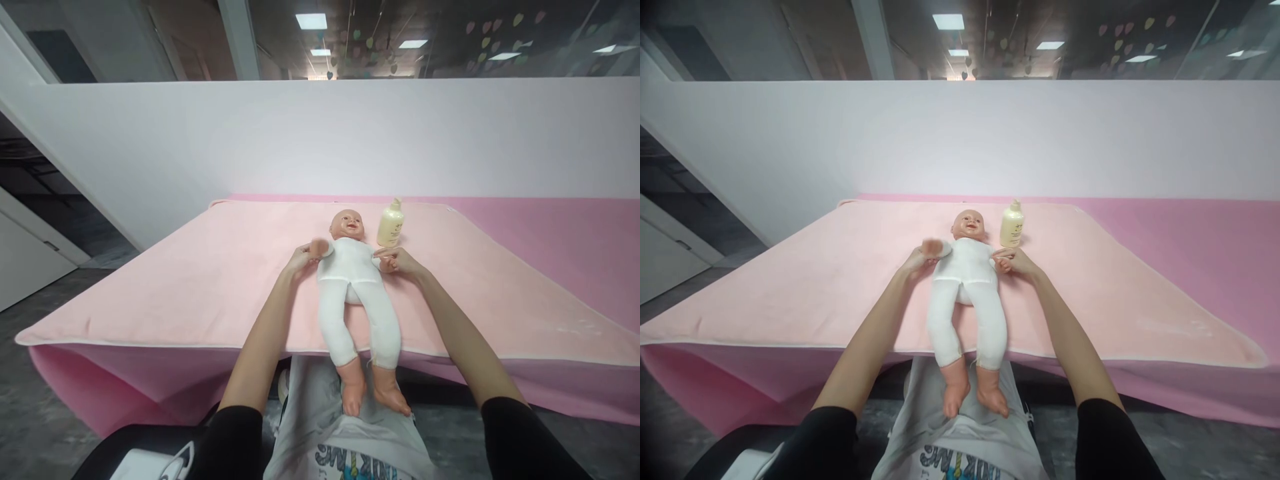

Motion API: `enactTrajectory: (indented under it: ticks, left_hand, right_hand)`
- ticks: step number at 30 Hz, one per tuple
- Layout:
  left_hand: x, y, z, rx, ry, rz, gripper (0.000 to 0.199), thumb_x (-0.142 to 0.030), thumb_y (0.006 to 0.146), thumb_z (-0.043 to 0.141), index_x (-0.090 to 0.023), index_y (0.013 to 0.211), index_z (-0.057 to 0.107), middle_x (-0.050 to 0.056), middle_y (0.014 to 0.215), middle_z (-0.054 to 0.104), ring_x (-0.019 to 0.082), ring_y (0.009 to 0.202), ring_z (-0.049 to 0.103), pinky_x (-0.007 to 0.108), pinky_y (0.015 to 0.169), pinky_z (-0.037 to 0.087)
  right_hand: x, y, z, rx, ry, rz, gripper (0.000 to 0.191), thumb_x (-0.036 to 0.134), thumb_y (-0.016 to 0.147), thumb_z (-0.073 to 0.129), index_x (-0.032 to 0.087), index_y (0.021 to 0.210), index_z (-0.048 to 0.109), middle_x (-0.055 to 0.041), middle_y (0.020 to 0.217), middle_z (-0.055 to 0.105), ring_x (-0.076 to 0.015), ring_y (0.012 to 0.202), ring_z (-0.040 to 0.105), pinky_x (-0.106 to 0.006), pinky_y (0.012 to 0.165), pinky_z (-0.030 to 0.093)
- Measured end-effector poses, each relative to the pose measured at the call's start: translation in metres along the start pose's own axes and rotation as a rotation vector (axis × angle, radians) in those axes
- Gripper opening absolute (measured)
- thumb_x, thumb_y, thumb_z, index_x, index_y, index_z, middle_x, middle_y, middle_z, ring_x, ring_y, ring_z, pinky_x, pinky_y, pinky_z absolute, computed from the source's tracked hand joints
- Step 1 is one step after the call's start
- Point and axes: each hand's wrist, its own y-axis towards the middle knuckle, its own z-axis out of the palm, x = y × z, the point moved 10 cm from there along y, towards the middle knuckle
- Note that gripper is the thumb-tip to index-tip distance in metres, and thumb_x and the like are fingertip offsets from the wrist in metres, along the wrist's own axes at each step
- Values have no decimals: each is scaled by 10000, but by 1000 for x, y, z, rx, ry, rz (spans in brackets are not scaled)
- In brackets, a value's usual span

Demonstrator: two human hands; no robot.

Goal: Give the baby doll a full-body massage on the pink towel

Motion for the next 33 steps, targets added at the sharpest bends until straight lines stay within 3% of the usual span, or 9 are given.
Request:
enactTrajectory:
  ticks: [5, 10, 13, 17, 22, 26, 29, 33]
  left_hand:
    - [-2, 3, -2, 1, 67, 40, 253, -140, 493, 739, -142, 743, 700, 77, 980, 696, 176, 824, 630, 274, 723, 489]
    - [-6, 2, -3, -10, 93, 36, 374, -197, 494, 773, -131, 856, 703, 71, 859, 698, 168, 758, 621, 264, 666, 473]
    - [-4, 2, 0, 13, 107, 13, 388, -235, 520, 790, -123, 879, 691, 49, 744, 662, 113, 622, 575, 227, 564, 428]
    - [-5, 1, 9, 64, 162, 26, 365, -352, 594, 774, -132, 870, 682, -24, 560, 538, 49, 461, 441, 188, 455, 326]
    - [-2, 5, -1, -77, 183, 41, 365, -468, 630, 730, -147, 623, 558, -65, 420, 383, 49, 372, 334, 199, 386, 279]
    - [6, 10, -7, -143, 195, -18, 362, -468, 657, 705, -154, 604, 532, -64, 401, 377, 58, 351, 345, 206, 370, 278]
    - [8, 11, -8, -144, 189, -38, 357, -469, 653, 712, -152, 622, 551, -42, 425, 429, 66, 361, 381, 208, 368, 286]
    - [1, 9, -6, -85, 148, -1, 361, -464, 626, 747, -146, 626, 575, -50, 422, 402, 57, 381, 370, 201, 394, 304]
  right_hand:
    - [5, -1, 3, 59, -5, -30, 232, 271, 624, 672, 174, 826, 732, -101, 1028, 677, -271, 969, 596, -379, 780, 502]
    - [0, -6, 13, 168, 122, 79, 412, 342, 684, 716, 213, 1072, 666, -73, 1177, 631, -249, 1085, 573, -372, 913, 476]
    - [-8, 0, 13, 111, 197, 109, 394, 470, 753, 652, 195, 1034, 664, -81, 1156, 640, -221, 1052, 593, -346, 913, 479]
    - [-22, 12, 12, 2, 89, 106, 412, 520, 756, 627, 158, 951, 653, -90, 1011, 682, -201, 884, 629, -317, 799, 508]
    - [-32, 24, 4, -176, -64, 133, 401, 500, 768, 592, 144, 947, 638, -97, 977, 676, -207, 846, 620, -316, 754, 491]
    - [-34, 29, -1, -279, -190, 169, 393, 513, 779, 544, 138, 843, 644, -86, 850, 674, -217, 807, 611, -329, 759, 481]
    - [-32, 26, -1, -284, -207, 154, 398, 529, 760, 561, 143, 820, 639, -74, 814, 670, -211, 789, 602, -324, 751, 481]
    - [-27, 18, 4, -153, -23, 85, 412, 499, 706, 643, 143, 914, 644, -73, 912, 677, -195, 813, 604, -311, 736, 491]
